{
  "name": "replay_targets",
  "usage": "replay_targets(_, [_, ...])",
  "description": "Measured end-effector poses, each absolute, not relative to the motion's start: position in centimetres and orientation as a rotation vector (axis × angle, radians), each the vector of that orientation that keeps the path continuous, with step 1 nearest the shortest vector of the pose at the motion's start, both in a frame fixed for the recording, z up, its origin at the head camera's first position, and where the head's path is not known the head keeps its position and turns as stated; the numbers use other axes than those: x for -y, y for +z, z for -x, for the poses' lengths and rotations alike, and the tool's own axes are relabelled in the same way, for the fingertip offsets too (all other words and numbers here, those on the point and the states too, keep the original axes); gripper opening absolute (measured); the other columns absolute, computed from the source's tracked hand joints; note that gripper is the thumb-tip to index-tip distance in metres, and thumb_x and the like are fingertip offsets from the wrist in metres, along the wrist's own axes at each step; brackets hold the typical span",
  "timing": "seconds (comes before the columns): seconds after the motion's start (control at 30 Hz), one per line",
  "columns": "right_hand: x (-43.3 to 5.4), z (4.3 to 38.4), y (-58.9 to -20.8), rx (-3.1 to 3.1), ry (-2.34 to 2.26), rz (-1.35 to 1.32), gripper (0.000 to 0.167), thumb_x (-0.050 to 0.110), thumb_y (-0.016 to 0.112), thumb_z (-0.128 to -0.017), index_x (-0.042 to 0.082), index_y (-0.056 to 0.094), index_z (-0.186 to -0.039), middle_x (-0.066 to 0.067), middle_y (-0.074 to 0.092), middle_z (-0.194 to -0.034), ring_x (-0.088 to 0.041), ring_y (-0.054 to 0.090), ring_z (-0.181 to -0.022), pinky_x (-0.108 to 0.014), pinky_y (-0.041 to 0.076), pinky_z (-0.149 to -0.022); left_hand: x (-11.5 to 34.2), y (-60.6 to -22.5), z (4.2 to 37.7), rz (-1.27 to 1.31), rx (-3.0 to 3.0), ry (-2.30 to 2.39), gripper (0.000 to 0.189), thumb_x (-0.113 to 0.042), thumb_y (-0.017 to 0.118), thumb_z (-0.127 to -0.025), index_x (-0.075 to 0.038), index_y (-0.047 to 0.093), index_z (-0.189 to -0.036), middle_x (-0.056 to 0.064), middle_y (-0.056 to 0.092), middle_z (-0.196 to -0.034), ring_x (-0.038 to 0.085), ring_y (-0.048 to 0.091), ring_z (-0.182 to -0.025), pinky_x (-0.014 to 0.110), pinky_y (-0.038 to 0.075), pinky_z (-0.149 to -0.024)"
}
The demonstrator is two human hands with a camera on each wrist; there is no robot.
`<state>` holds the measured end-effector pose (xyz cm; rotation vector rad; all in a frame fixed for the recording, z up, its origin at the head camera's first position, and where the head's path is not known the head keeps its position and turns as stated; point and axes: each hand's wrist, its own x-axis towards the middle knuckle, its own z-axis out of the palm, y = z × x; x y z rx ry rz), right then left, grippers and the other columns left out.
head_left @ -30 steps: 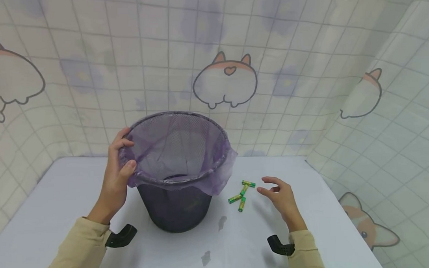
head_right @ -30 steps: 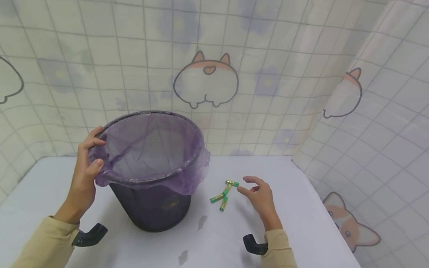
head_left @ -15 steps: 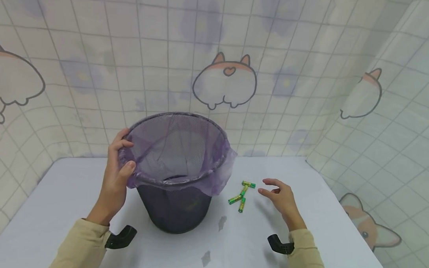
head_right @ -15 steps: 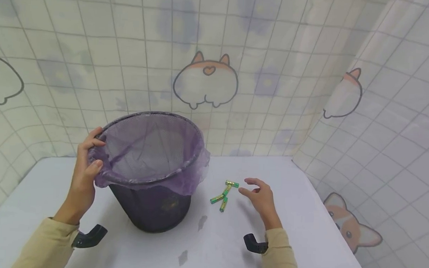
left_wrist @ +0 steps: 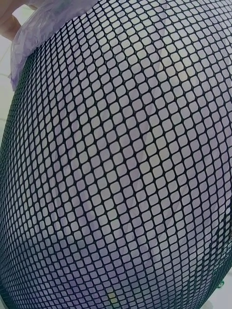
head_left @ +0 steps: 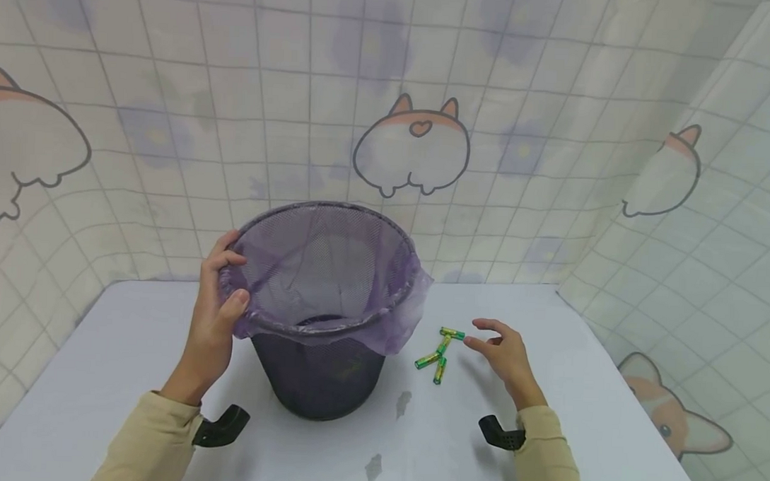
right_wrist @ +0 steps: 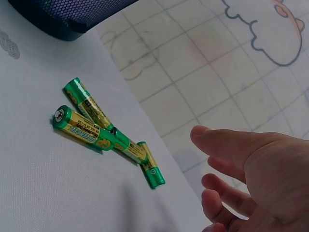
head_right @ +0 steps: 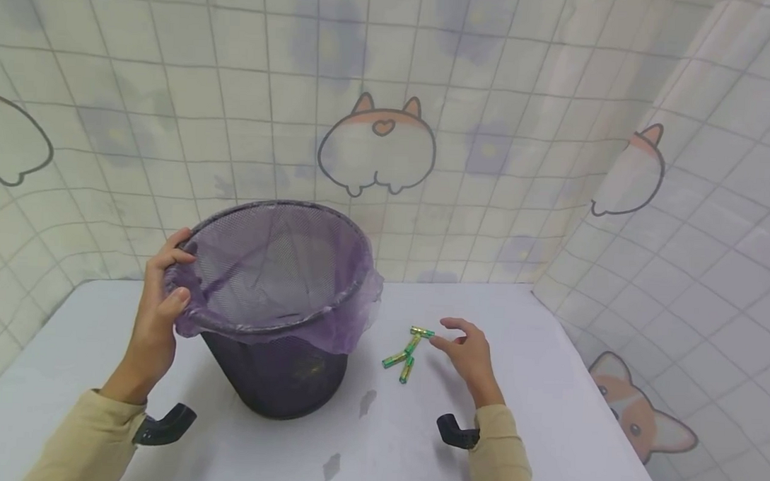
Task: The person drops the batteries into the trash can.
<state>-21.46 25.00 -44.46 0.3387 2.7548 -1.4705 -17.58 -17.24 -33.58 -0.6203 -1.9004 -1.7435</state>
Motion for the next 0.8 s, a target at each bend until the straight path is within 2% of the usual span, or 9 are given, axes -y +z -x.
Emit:
replay_targets(0.2, [-24.9, 22.0, -45.1, -2.769, -1.445, -0.315, 0.048, 0.026, 0.072, -0.085, 0.011, 0.059, -0.129, -0.012, 0.055, -0.133, -0.023, 0.05, -0.094, -0.029, 0.041, -0.069, 17.3, -33.7, 17.7, 0.605, 1.908, -1.747, 0.048, -0.021, 0.044, -0.092, 0.01, 0.031, -0.126, 0.003, 0.02, -0.159, 0.021, 0.015, -0.147, 0.032, 0.015, -0.111])
replay_targets(0.63, [-24.6, 23.6, -46.8, -2.765, -1.441, -0.269, 0.043, 0.021, 0.071, -0.085, 0.01, 0.062, -0.125, -0.012, 0.058, -0.132, -0.021, 0.053, -0.095, -0.028, 0.042, -0.072, 17.6, -33.7, 17.6, 0.596, 1.876, -1.793, 0.048, -0.021, 0.046, -0.09, 0.009, 0.032, -0.125, 0.004, 0.02, -0.159, 0.021, 0.015, -0.147, 0.034, 0.014, -0.111])
replay_targets(0.8, [-24.6, 23.8, -47.4, -2.762, -1.42, -0.294, 0.041, 0.02, 0.071, -0.086, 0.012, 0.063, -0.124, -0.011, 0.058, -0.132, -0.023, 0.053, -0.099, -0.028, 0.042, -0.075, 17.4, -33.7, 17.7, 0.613, 1.884, -1.775, 0.041, -0.022, 0.046, -0.091, 0.001, 0.038, -0.124, 0.001, 0.022, -0.158, 0.022, 0.016, -0.146, 0.034, 0.014, -0.11])
